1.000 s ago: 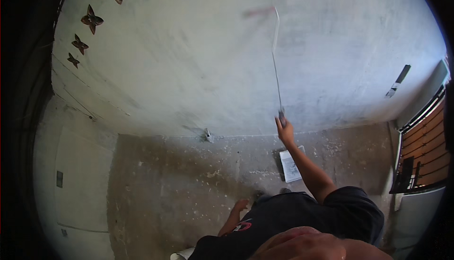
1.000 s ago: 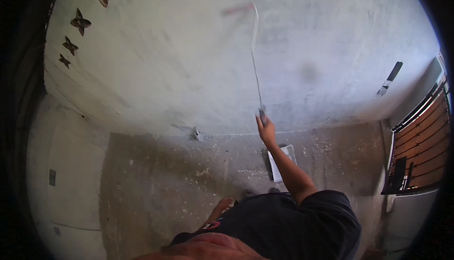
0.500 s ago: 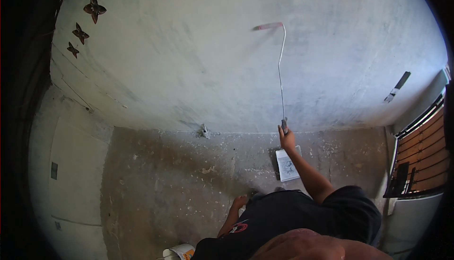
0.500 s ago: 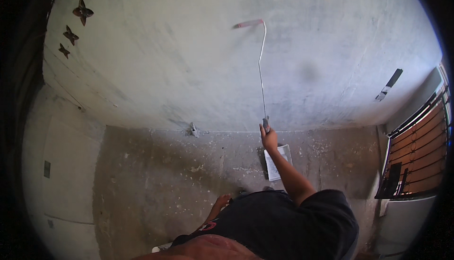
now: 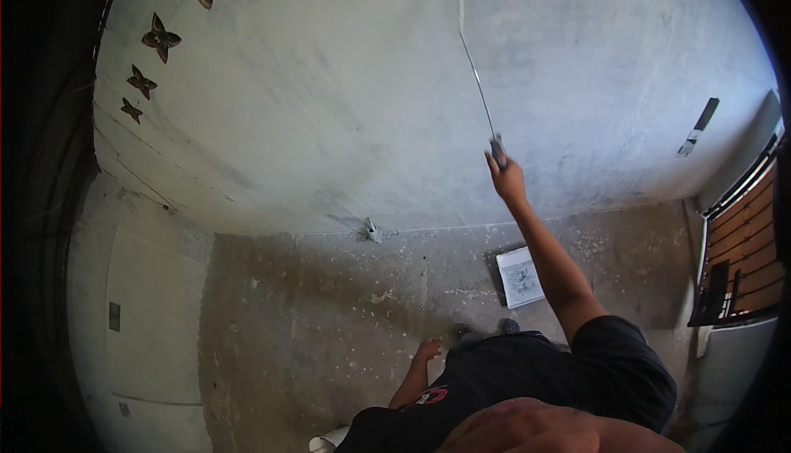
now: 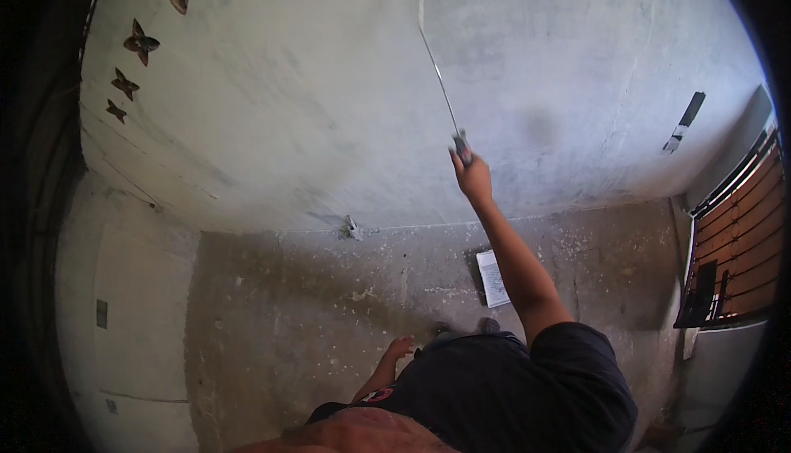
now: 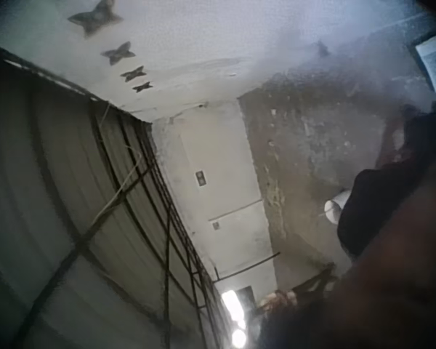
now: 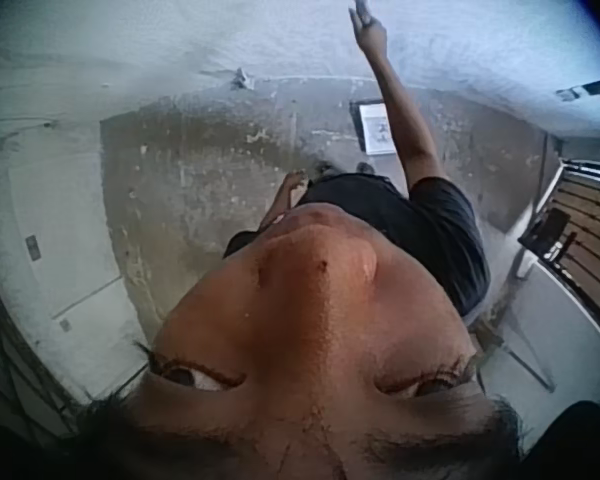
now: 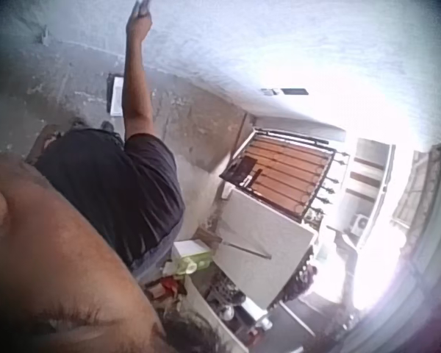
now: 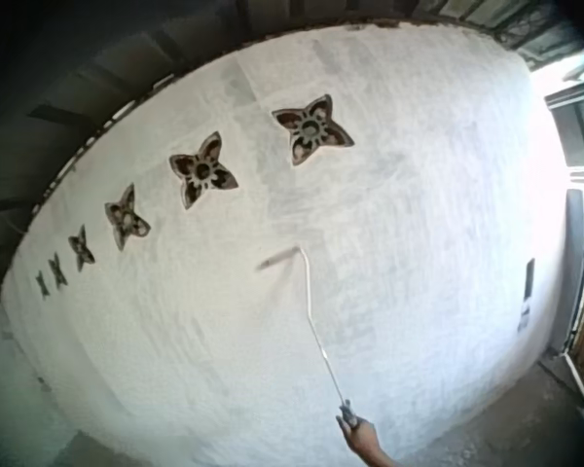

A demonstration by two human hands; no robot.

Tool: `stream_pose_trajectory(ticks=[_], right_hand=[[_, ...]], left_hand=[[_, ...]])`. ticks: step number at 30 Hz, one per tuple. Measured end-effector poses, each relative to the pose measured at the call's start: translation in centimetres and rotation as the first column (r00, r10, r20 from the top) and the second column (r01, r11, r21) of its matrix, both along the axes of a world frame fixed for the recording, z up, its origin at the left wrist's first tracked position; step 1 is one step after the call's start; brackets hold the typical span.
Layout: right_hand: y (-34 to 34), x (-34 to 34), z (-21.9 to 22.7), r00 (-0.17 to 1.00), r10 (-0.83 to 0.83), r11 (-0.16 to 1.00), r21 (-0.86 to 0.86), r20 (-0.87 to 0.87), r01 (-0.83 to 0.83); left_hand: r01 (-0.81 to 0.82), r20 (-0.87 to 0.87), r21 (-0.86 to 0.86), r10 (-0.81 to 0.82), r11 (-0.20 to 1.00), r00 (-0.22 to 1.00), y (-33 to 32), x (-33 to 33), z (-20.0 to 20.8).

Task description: The person is painting a wall using a paint roller.

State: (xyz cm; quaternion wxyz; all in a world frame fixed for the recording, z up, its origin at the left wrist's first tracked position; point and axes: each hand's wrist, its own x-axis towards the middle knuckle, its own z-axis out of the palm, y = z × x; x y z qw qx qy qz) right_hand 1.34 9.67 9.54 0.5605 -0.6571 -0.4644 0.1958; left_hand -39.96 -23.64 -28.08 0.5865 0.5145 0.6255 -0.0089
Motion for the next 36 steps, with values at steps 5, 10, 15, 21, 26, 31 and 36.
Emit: stream_pose_trajectory(ticks=[5,10,15,21,26,31,36], right_hand=[[-7.7,-1.1,-12.9,0.999,-0.039,0.986,-0.161,-0.024,0.035],[-6.4,-2.0,-4.0,0.997,-0.035,0.996,0.074,-0.062,0.040],[-5.1,0.6,10.2,0.995,0.065,0.942,0.326,0.075,-0.086],[-2.4,1.7,14.8,0.981,-0.073,0.926,0.377,0.182,-0.001],[1.5,2.5,18.2,0.940,-0.129,0.973,0.225,0.316,0.058],[2.6,-0.1,18.2,0.936,-0.141,0.967,0.248,0.321,0.061],[0.3,-0.1,6.8,0.958,-0.111,0.993,0.063,0.266,0.098]], left_hand=[[0.077,-0.012,0.164,-0.076,0.983,0.997,2.5,2.9,0.0],[0.184,-0.003,0.153,-0.186,0.971,0.983,0.4,2.8,0.9],[-0.103,-0.040,-0.218,0.097,0.970,0.994,-0.7,2.2,1.4],[-0.287,0.055,-0.209,0.304,0.935,0.951,-1.0,1.8,1.6],[-0.260,0.071,-0.144,0.272,0.955,0.960,-1.0,3.6,3.1],[-0.231,0.119,-0.156,0.250,0.960,0.961,-2.6,2.7,2.8],[-0.344,0.147,-0.181,0.372,0.921,0.917,-2.0,4.0,3.7]])
